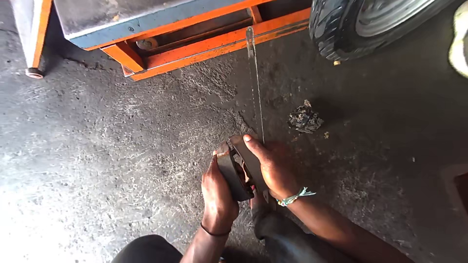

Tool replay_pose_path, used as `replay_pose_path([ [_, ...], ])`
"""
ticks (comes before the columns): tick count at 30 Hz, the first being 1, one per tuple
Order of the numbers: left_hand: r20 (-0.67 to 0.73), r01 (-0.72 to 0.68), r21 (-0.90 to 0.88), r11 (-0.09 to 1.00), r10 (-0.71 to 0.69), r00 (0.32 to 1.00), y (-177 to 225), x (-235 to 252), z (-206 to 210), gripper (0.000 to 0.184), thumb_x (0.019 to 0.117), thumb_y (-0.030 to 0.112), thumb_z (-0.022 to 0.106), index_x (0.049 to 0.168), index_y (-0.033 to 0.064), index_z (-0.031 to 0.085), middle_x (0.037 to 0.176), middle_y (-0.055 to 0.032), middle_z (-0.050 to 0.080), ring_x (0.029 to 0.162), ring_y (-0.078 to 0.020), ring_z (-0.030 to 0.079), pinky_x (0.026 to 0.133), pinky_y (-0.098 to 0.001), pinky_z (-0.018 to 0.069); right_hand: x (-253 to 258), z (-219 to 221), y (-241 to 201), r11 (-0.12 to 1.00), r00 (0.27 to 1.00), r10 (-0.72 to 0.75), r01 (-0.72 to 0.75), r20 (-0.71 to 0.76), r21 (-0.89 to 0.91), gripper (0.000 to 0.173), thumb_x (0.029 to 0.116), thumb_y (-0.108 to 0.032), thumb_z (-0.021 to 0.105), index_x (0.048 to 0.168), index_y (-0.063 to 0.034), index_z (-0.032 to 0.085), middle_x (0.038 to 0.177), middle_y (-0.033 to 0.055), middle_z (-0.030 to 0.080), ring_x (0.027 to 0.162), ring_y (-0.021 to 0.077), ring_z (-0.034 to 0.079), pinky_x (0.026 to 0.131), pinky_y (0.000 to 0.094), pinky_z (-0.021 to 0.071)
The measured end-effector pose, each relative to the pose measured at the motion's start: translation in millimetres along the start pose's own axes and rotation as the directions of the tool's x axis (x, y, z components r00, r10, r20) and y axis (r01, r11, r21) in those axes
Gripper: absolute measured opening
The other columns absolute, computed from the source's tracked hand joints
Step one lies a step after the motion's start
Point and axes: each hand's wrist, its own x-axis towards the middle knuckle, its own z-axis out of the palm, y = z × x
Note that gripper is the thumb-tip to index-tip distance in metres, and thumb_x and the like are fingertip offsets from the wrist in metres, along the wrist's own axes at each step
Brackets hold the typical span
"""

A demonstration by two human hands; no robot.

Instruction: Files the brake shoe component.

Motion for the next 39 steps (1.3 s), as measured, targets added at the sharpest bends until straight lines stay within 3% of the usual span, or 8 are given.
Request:
replay_pose_path([
  [3,-0.037,-0.027,0.046,0.999,0.029,0.999,2.3,1.8,-2.0,0.055,0.1127,0.041,0.026,0.085,0.01,0.062,0.06,-0.0013,0.063,0.048,-0.0087,0.06,0.045,-0.0231,0.0509,0.9,4.0,1.7,0.998,0.999,-0.052,0.052,0.009,-0.026,0.051,0.1054,-0.041,0.054,0.061,-0.0165,0.053,0.051,-0.0035,0.048,0.04,0.0043,0.042,0.039,0.0211,0.0317],
  [7,-0.054,-0.043,0.123,0.991,0.05,0.997,4.6,6.3,-5.1,0.06,0.113,0.041,0.024,0.079,0.0076,0.061,0.056,-0.0032,0.062,0.044,-0.011,0.059,0.043,-0.0255,0.0509,2.8,6.2,3.8,0.999,0.999,-0.031,0.032,0.025,-0.027,0.049,0.1065,-0.041,0.052,0.065,-0.0149,0.056,0.052,-0.0024,0.05,0.042,0.0059,0.045,0.041,0.023,0.0351],
  [13,-0.112,-0.078,0.166,0.983,0.098,0.989,5.3,13.1,-5.2,0.056,0.1137,0.035,0.027,0.083,0.0059,0.064,0.056,-0.0037,0.063,0.045,-0.0125,0.061,0.044,-0.0267,0.0528,3.4,7.7,7.4,0.982,0.994,-0.105,0.108,0.024,-0.156,0.037,0.105,-0.036,0.054,0.076,-0.0156,0.061,0.055,-0.0051,0.051,0.046,0.005,0.05,0.044,0.0248,0.04],
  [21,-0.206,-0.059,0.211,0.976,0.104,0.973,0.1,31.9,-8.0,0.05,0.1125,0.03,0.035,0.082,0.0047,0.065,0.062,-0.0045,0.064,0.055,-0.0131,0.065,0.051,-0.0296,0.0551,10.4,6.8,17.0,0.89,0.979,-0.149,0.194,0.139,-0.413,0.034,0.0998,-0.045,0.054,0.078,-0.0196,0.058,0.054,-0.0085,0.043,0.047,0.0051,0.045,0.046,0.028,0.0365],
  [28,-0.24,0.022,0.353,0.936,0.067,0.968,-8.1,73.1,-21.9,0.05,0.1127,0.028,0.037,0.083,-0.0013,0.064,0.066,-0.0104,0.063,0.059,-0.0185,0.065,0.056,-0.0347,0.0549,31.2,8.5,30.7,0.917,0.957,0.076,0.042,0.278,-0.396,0.022,0.0952,-0.036,0.065,0.089,-0.0149,0.067,0.068,-0.0049,0.055,0.061,0.0067,0.053,0.06,0.0303,0.0443],
  [31,-0.268,0.056,0.449,0.892,0.074,0.961,-14.7,87.1,-26.2,0.052,0.1127,0.03,0.038,0.082,-0.0033,0.064,0.07,-0.0128,0.063,0.064,-0.021,0.065,0.062,-0.0381,0.0545,40.3,13.4,40.6,0.917,0.938,0.174,-0.044,0.299,-0.397,0.021,0.0933,-0.026,0.07,0.104,-0.0081,0.072,0.087,0.004,0.068,0.081,0.0124,0.064,0.078,0.0368,0.051],
  [33,-0.271,0.081,0.503,0.86,0.068,0.96,-18.8,93.4,-30.0,0.054,0.1126,0.032,0.038,0.082,-0.0036,0.065,0.071,-0.0137,0.063,0.064,-0.022,0.064,0.063,-0.0396,0.0534,44.8,15.5,45.5,0.901,0.916,0.248,-0.098,0.315,-0.423,0.023,0.0954,-0.024,0.068,0.11,-0.0067,0.071,0.096,0.0073,0.07,0.09,0.0158,0.065,0.085,0.0398,0.0506],
  [39,-0.228,0.059,0.639,0.767,0.116,0.967,-16.3,101.1,-32.2,0.057,0.1123,0.035,0.039,0.075,-0.0017,0.062,0.062,-0.0099,0.057,0.053,-0.0187,0.056,0.054,-0.0356,0.0488,48.6,18.5,52.6,0.881,0.919,0.253,-0.089,0.303,-0.465,0.027,0.0976,-0.025,0.067,0.118,-0.0071,0.07,0.099,0.0087,0.072,0.09,0.0169,0.067,0.086,0.0404,0.0524],
])
